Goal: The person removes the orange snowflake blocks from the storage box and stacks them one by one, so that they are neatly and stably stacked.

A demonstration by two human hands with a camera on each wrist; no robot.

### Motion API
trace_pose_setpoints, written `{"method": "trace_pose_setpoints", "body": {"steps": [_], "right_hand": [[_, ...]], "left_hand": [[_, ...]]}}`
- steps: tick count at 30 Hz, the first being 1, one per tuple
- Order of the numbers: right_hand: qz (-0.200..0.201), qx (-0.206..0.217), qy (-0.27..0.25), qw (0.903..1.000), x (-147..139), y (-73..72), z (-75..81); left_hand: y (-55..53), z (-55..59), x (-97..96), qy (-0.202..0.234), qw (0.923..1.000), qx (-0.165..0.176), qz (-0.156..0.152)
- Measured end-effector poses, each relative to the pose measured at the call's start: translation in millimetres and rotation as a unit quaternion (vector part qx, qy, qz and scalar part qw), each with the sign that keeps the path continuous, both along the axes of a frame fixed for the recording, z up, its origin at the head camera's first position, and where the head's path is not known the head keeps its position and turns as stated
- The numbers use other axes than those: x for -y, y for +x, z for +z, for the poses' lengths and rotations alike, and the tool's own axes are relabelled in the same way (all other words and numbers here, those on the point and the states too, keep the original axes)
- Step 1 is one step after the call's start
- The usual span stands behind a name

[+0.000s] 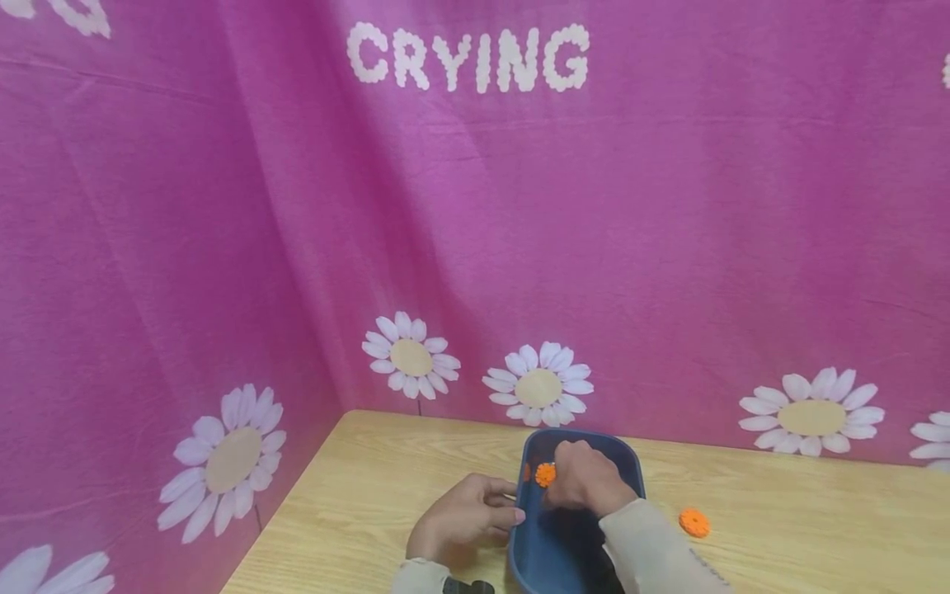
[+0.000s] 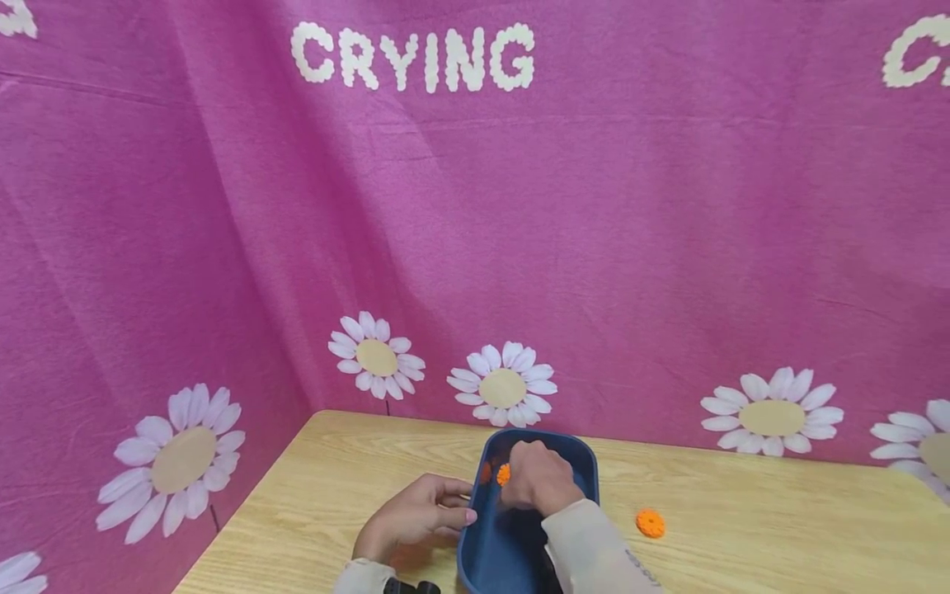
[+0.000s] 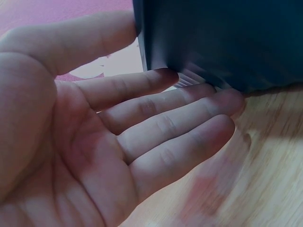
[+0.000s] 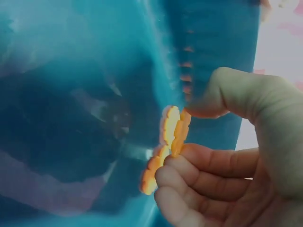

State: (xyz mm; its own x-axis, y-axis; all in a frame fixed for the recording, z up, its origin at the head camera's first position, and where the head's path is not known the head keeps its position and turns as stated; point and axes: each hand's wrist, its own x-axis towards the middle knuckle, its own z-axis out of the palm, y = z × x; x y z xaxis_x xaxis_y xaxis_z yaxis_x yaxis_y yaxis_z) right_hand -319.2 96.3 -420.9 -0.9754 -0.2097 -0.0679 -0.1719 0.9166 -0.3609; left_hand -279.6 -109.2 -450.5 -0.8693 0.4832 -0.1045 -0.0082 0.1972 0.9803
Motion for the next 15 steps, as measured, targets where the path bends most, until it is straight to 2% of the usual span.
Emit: {"method": "trace_pose_setpoints", "body": {"steps": [5, 15], "right_hand": [[0.002, 0.002, -0.001, 1.0000, -4, 2.2, 8.7], [0.014, -0.002, 0.008, 0.9999, -9, 8.5, 26.2]], "left_hand": [[0.0, 0.1, -0.6, -0.008, 0.9999, -0.006, 0.003], [1.6, -0.1, -0.7, 0.008, 1.0000, -0.004, -0.003]]}}
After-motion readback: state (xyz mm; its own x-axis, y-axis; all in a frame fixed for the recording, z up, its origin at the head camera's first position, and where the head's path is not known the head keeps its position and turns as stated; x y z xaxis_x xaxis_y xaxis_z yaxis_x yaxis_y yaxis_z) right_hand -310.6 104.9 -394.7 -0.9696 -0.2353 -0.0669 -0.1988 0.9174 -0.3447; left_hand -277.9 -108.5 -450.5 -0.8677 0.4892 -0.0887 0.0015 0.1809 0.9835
